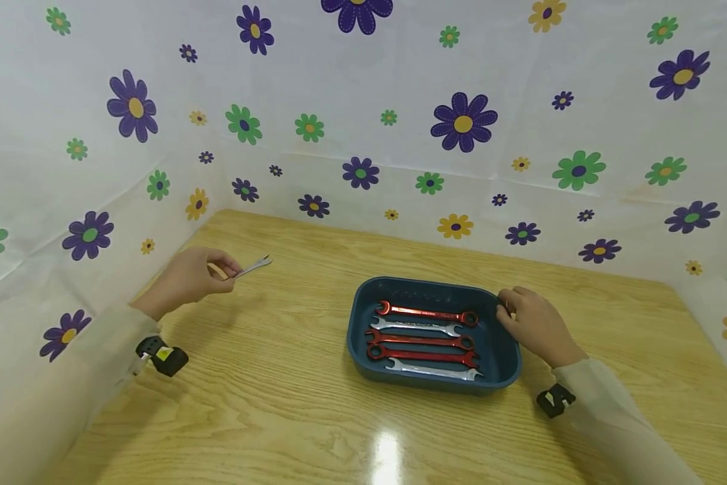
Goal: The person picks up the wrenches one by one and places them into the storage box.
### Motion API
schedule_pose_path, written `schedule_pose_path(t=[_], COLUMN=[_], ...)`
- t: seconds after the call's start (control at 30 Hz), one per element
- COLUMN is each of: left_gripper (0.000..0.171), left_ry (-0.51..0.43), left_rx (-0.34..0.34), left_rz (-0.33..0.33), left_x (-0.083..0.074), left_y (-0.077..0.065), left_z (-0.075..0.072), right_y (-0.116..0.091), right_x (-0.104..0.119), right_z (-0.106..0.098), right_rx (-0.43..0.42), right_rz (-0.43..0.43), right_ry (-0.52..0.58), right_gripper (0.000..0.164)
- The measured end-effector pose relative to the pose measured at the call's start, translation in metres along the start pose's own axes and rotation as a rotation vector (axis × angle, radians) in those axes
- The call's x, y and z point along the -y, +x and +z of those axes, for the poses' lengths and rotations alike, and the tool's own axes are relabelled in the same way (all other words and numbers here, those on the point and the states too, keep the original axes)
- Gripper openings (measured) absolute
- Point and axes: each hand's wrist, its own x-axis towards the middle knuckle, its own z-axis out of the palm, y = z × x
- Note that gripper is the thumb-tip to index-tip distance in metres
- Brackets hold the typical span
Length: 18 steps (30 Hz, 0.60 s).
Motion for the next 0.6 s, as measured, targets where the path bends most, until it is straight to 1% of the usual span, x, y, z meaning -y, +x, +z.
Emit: schedule_pose_path(t=[0.1, 0.33, 0.6], left_gripper=[0.018, 0.015, 0.015], left_ry=[0.01, -0.005, -0.046], left_rx=[-0.003, 0.002, 0.02], left_rz=[0.026, 0.08, 0.102], left_x=[-0.013, -0.043, -0.071], left_y=[0.003, 0.012, 0.025], left_z=[0.001, 0.009, 0.022], right_y=[0.0, 0.001, 0.001], right_x=[0.0, -0.001, -0.002], right_z=[0.0, 0.001, 0.001], right_rx=[-0.004, -0.011, -0.015], right_rz=[-0.007, -0.009, -0.014], right_ry=[-0.001, -0.004, -0.002], right_gripper=[0.012, 0.012, 0.012])
